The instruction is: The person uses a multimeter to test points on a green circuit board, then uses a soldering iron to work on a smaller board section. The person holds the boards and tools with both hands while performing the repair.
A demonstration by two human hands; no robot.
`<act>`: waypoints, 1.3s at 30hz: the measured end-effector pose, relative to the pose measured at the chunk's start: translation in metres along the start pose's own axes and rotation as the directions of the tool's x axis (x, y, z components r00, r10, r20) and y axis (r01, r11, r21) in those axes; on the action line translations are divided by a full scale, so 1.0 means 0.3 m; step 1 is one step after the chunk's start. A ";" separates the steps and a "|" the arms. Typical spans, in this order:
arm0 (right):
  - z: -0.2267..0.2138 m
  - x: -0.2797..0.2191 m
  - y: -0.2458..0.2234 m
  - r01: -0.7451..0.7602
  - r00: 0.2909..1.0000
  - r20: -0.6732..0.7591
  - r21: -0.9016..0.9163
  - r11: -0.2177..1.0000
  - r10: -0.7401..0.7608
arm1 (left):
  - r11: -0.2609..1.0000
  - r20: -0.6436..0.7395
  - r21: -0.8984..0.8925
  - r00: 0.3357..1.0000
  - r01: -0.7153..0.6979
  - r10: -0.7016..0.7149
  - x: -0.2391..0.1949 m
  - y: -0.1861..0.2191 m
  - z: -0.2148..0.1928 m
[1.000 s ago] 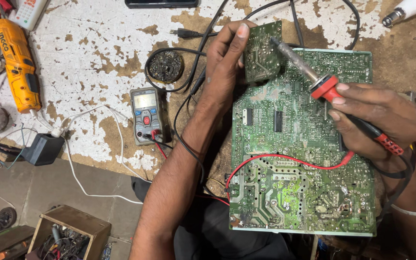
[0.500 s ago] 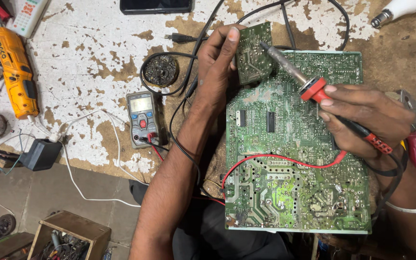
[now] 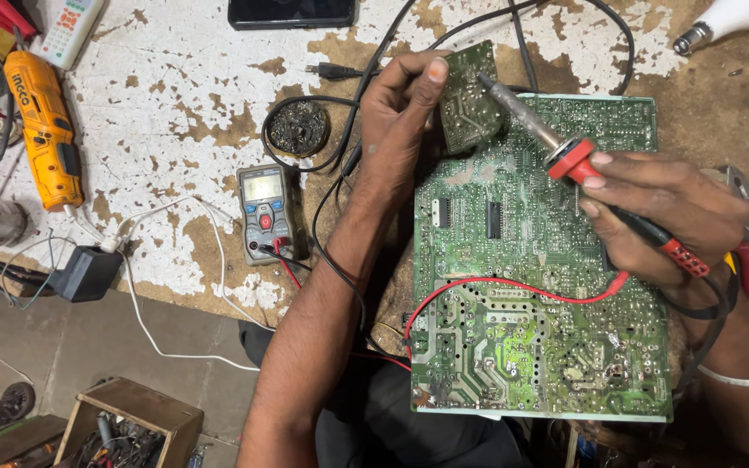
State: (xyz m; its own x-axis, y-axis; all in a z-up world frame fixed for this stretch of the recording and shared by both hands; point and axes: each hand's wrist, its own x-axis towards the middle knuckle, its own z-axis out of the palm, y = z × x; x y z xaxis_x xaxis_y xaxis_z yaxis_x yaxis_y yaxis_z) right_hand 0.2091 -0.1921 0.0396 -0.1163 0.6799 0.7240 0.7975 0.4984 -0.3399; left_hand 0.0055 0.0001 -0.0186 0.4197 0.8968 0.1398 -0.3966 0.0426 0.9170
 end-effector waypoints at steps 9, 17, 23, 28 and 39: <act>0.004 -0.008 0.005 -0.029 1.000 0.002 -0.022 0.999 0.029 | 1.000 0.012 -0.023 1.000 -0.010 0.010 0.005 -0.011 -0.009; -0.006 -0.007 -0.005 -0.039 0.999 0.017 -0.024 0.999 0.040 | 0.999 -0.002 0.049 1.000 -0.014 0.014 0.004 -0.008 -0.017; 0.006 -0.006 0.020 0.004 1.000 0.000 0.033 0.999 -0.004 | 0.999 0.010 0.027 1.000 -0.017 0.017 0.006 -0.013 -0.006; 0.001 -0.015 0.010 0.040 0.999 0.003 -0.030 0.999 -0.040 | 0.983 0.078 -0.150 0.992 0.108 -0.097 0.005 0.020 -0.014; -0.006 -0.041 0.045 0.036 0.998 -0.052 -0.006 0.999 -0.036 | 0.949 0.189 -0.284 0.978 0.140 -0.088 0.018 0.029 -0.026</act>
State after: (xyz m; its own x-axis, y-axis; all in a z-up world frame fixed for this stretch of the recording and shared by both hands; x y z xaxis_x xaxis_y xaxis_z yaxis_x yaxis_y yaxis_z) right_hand 0.2225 -0.1946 0.0273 -0.1138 0.6325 0.7662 0.7966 0.5189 -0.3101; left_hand -0.0022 0.0087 -0.0130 0.6000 0.7899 0.1267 -0.5488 0.2912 0.7836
